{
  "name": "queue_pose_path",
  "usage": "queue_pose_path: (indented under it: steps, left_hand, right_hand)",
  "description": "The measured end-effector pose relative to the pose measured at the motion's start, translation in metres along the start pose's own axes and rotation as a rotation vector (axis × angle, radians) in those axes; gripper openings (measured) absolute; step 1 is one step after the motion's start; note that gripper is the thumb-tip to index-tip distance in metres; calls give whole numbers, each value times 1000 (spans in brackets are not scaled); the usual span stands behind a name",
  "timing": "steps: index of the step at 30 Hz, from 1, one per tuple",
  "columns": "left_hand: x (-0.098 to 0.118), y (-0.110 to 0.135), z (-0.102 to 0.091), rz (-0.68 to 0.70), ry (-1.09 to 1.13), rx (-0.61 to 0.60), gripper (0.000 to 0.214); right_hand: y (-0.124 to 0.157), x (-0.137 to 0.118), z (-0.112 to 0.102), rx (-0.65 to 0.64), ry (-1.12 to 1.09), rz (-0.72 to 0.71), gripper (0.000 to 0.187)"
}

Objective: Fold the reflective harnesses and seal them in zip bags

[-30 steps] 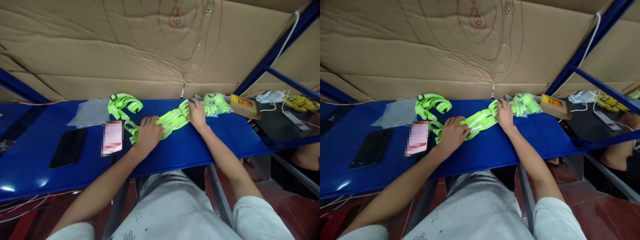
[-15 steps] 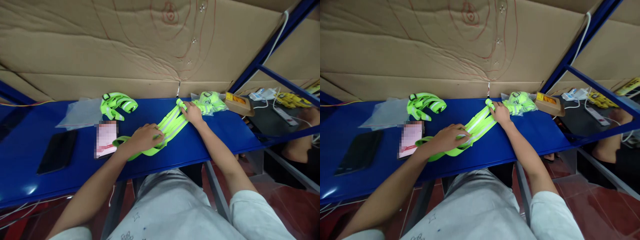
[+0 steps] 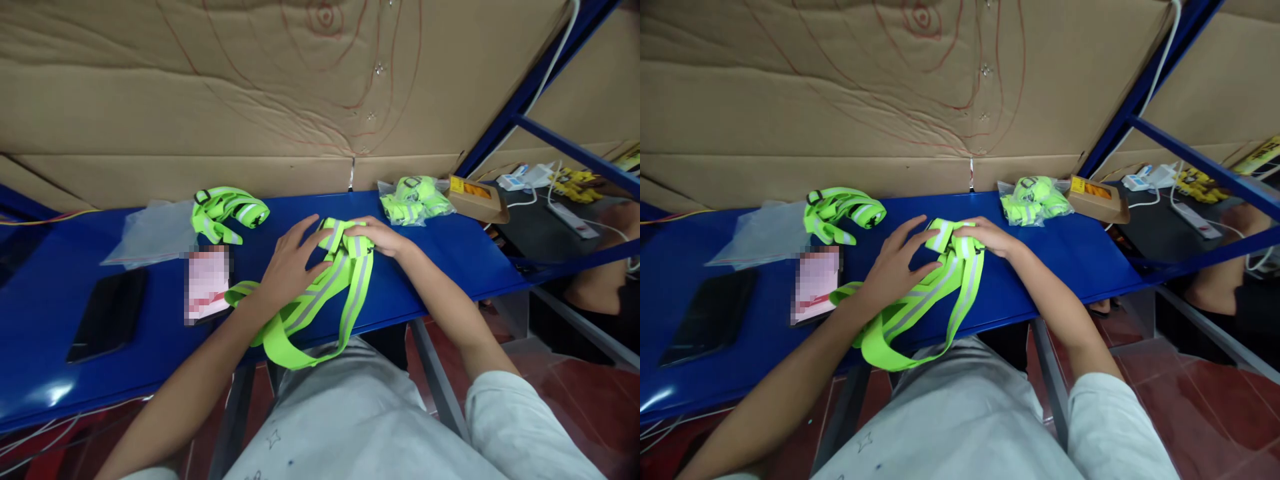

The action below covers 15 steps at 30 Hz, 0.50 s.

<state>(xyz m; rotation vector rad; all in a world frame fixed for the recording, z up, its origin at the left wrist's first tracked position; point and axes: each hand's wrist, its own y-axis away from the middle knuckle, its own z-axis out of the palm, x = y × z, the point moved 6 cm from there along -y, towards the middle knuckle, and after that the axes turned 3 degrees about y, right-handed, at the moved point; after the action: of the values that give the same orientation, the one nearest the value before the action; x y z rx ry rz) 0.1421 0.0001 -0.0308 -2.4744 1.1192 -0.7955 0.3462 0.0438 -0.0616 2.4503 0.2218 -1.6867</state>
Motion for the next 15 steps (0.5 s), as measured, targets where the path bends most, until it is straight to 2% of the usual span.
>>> queue_pose_path:
  steps: [2,4,7,10,12,15]
  left_hand:
    - [-2,0,5,30,16,-62,46]
    - [-6,0,7,-6,17,-80,40]
    - [-14,1,10,-116,-49,-78,30]
    - [-21,1,16,-246,-51,-115,35]
    - [-27,1,21,-338,57,-150,40]
    - [-35,2,26,-452,308,-140,47]
  right_hand:
    - [3,-4,15,-67,-1,-18,37]
    - [3,-6,20,-62,22,-55,35]
    - [-1,-9,8,112,73,-149,39]
    - [6,-26,-12,320,204,-363,43]
    - [12,-38,-12,280,317,-512,43]
    - [17,-43,2,64,442,-592,54]
